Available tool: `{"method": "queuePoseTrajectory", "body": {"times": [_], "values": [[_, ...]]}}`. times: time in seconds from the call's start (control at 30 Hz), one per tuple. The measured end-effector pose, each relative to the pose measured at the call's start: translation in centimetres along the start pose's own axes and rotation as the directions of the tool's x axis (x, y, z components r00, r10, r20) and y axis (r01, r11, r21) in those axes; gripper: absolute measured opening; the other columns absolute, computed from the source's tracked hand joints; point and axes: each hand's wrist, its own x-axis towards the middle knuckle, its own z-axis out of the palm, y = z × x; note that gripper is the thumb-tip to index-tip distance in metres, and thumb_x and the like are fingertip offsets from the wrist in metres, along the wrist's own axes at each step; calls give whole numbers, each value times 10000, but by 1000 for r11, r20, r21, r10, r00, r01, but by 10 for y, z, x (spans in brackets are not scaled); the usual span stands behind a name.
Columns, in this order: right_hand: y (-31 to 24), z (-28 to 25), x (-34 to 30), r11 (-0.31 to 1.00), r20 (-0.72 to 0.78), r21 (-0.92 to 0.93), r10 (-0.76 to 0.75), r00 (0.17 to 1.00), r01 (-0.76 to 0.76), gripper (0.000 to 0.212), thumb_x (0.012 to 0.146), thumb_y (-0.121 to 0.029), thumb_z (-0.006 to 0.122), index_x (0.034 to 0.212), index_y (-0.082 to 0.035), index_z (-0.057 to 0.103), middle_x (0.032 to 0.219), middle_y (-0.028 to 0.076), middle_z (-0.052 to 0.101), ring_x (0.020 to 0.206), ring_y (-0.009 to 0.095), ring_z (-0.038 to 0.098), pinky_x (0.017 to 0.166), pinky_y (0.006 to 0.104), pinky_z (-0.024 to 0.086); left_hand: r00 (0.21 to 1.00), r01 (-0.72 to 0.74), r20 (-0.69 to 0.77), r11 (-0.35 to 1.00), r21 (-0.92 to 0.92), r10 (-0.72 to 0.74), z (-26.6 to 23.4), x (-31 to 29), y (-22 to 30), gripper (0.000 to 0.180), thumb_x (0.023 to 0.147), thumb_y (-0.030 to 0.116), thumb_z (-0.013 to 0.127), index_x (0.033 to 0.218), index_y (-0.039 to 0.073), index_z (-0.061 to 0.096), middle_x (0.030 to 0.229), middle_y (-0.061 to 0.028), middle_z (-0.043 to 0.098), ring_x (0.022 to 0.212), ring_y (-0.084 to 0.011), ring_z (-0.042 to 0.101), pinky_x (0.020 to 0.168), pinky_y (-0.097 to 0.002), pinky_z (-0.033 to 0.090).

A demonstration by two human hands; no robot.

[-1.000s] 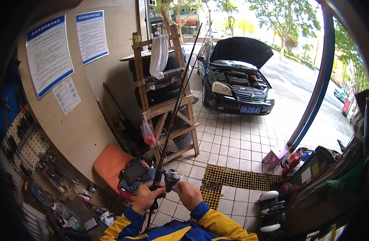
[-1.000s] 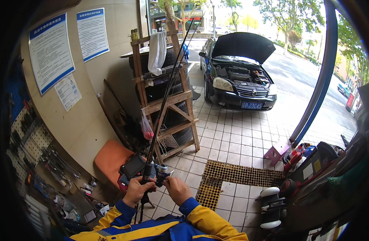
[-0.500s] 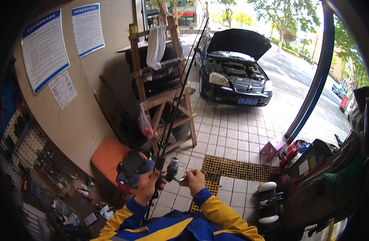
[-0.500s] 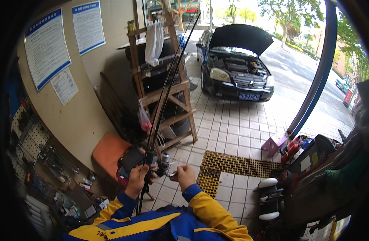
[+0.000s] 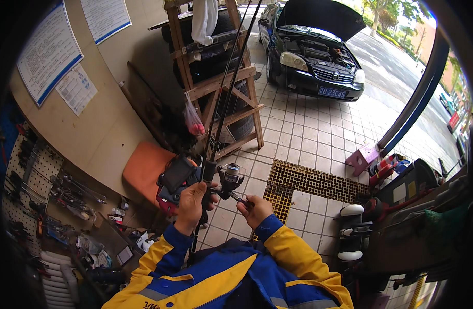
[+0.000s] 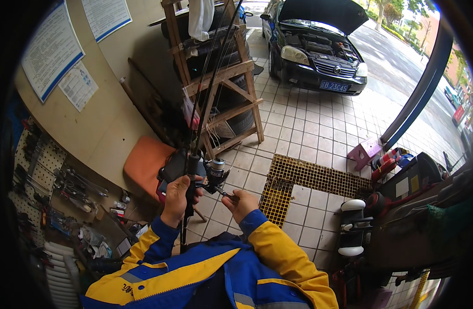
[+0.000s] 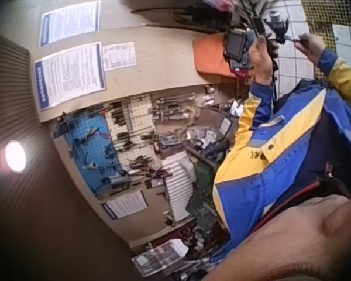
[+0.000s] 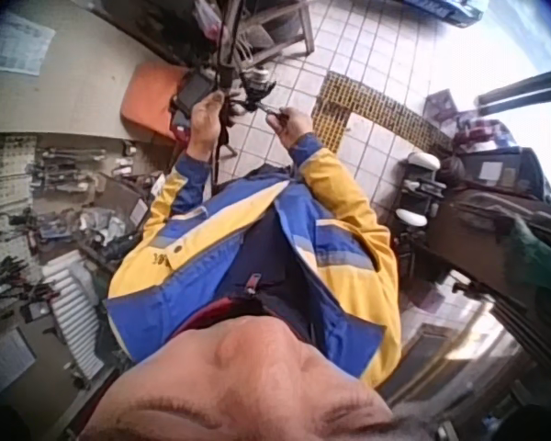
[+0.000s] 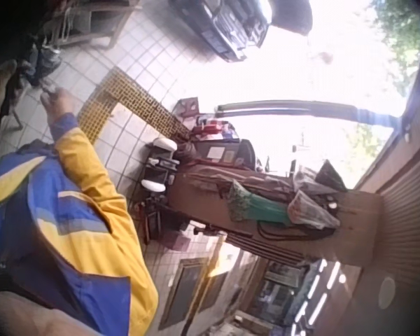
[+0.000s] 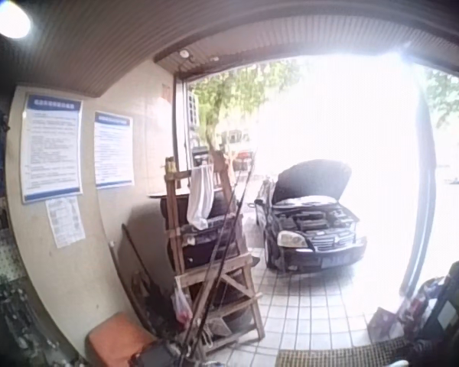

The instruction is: The person assembles a fishing rod by attaching the reel and threading the line through the guides. They rotate the reel handle to test the mechanism and pull the line taut to ensure proper alignment.

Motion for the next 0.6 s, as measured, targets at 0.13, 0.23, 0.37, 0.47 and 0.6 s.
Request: {"method": "queuePoseTrajectory", "body": {"times": [0.13,0.23,0.37,0.47,0.6], "values": [[-15,-2,-3,948,156,-314,-7,988,56,233,1021,-70,610,1231,5,543,1082,183,681,973,309,724,831,439,665,1000,-1,28,999,-42,2,-7,5,-1,538,1097,495,566,1199,-3,742,787,-29,701,633,-71,619,590,-208,510],[-35,8,-5,689,280,-660,-147,949,301,411,1004,-63,649,1384,15,512,1241,170,682,1116,272,715,864,408,647,999,13,41,997,-70,-10,-10,7,-1,544,1090,505,572,1201,0,743,780,-24,692,634,-66,615,586,-208,508],[-60,32,-5,603,522,-619,-164,837,504,618,1016,-167,694,1538,37,434,1326,172,667,1132,253,702,904,365,620,998,9,70,997,-73,-4,-10,10,1,551,1083,509,581,1207,-3,741,783,-29,691,636,-74,614,585,-207,505],[-69,47,-7,557,578,-626,-140,804,546,576,1051,-216,663,1529,36,463,1307,161,674,1115,251,714,900,362,625,997,-12,80,997,-74,18,-8,14,1,559,1080,513,584,1209,-8,739,785,-38,694,636,-83,613,586,-210,503],[-72,59,-9,699,492,-563,-145,858,441,457,1114,-266,573,1468,20,537,1254,157,691,1083,255,736,878,365,638,996,-36,73,994,-99,43,-10,19,1,574,1078,521,583,1218,-15,735,788,-46,697,633,-88,611,589,-214,502]]}}
